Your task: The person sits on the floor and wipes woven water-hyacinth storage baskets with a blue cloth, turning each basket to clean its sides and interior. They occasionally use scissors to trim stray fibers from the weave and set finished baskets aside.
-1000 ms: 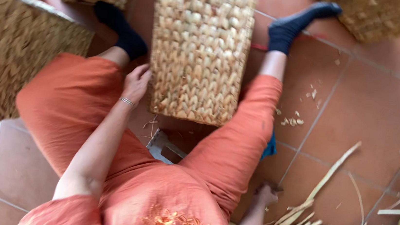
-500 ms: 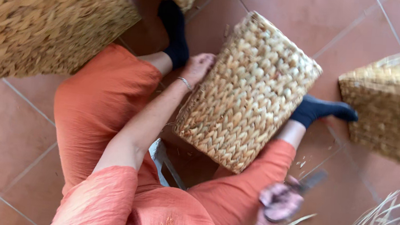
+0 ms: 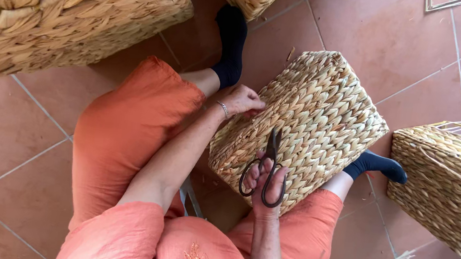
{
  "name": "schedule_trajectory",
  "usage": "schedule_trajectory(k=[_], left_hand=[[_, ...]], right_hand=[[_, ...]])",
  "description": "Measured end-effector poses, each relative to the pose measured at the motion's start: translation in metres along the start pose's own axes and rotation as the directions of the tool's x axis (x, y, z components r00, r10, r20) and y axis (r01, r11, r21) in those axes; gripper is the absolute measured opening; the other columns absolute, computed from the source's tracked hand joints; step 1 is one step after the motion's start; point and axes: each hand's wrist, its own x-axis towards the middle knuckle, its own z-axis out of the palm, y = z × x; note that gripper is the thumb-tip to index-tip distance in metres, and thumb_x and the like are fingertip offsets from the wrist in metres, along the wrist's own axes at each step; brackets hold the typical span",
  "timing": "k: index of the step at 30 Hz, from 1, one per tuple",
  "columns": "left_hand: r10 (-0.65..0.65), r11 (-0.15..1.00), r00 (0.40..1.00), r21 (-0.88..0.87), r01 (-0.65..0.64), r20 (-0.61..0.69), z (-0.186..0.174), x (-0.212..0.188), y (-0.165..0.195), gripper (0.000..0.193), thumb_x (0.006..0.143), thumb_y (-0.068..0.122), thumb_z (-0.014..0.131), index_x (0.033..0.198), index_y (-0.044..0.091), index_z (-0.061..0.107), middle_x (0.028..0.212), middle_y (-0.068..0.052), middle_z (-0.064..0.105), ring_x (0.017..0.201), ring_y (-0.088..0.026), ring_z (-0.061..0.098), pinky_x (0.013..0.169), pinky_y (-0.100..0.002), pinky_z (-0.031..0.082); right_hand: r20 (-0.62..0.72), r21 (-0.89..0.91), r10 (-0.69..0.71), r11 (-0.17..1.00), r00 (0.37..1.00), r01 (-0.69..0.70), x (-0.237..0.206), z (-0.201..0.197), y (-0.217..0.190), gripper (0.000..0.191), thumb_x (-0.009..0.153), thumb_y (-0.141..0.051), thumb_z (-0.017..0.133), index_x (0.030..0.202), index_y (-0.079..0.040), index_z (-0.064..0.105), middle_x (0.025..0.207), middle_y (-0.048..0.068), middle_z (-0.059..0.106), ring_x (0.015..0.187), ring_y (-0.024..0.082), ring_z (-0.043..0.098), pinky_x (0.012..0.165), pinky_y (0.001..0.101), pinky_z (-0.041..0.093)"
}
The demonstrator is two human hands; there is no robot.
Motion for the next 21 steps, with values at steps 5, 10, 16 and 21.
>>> schedule_trajectory(k=[5, 10, 16, 21], left_hand=[[-0.077, 0.986, 0.993, 0.156, 0.062, 0.092, -0.016, -0.006, -0.004, 0.021, 0.078, 0.02, 0.085, 0.08, 0.001, 0.076, 0.069, -0.006, 0.073, 0.059, -0.011, 0.069, 0.057, -0.027, 0.058], [0.024, 0.95, 1.0, 0.311, -0.029, 0.019, -0.013, -0.006, -0.007, 0.013, 0.073, 0.014, 0.082, 0.076, 0.002, 0.077, 0.069, -0.005, 0.075, 0.06, -0.011, 0.071, 0.059, -0.028, 0.058], [0.014, 0.908, 1.0, 0.418, -0.016, 0.008, -0.013, 0.0, -0.011, 0.014, 0.077, 0.016, 0.08, 0.077, 0.002, 0.077, 0.069, -0.007, 0.075, 0.061, -0.012, 0.073, 0.063, -0.026, 0.058], [-0.123, 0.961, 0.987, 0.261, 0.093, 0.102, -0.023, -0.003, -0.02, 0.014, 0.077, 0.013, 0.08, 0.078, 0.0, 0.074, 0.073, -0.008, 0.075, 0.062, -0.014, 0.073, 0.059, -0.028, 0.061]], right_hand=[[-0.051, -0.061, 0.065, 0.996, 0.997, -0.068, 0.001, 0.007, 0.003, 0.088, 0.096, -0.075, 0.038, 0.137, 0.001, 0.053, 0.076, 0.001, 0.046, 0.06, 0.013, 0.041, 0.059, 0.0297, 0.037], [-0.054, -0.107, 0.078, 0.991, 0.996, -0.083, 0.009, 0.016, 0.009, 0.082, 0.098, -0.072, 0.039, 0.137, -0.001, 0.05, 0.077, 0.0, 0.045, 0.062, 0.013, 0.041, 0.061, 0.0298, 0.037], [-0.074, -0.122, 0.072, 0.989, 0.995, -0.081, 0.015, 0.019, 0.018, 0.082, 0.1, -0.07, 0.036, 0.138, 0.001, 0.05, 0.076, 0.0, 0.044, 0.063, 0.013, 0.041, 0.061, 0.0289, 0.037], [-0.069, -0.118, 0.056, 0.991, 0.996, -0.064, 0.006, 0.014, 0.018, 0.08, 0.101, -0.068, 0.038, 0.138, 0.002, 0.049, 0.079, 0.0, 0.047, 0.064, 0.013, 0.041, 0.062, 0.0282, 0.037]])
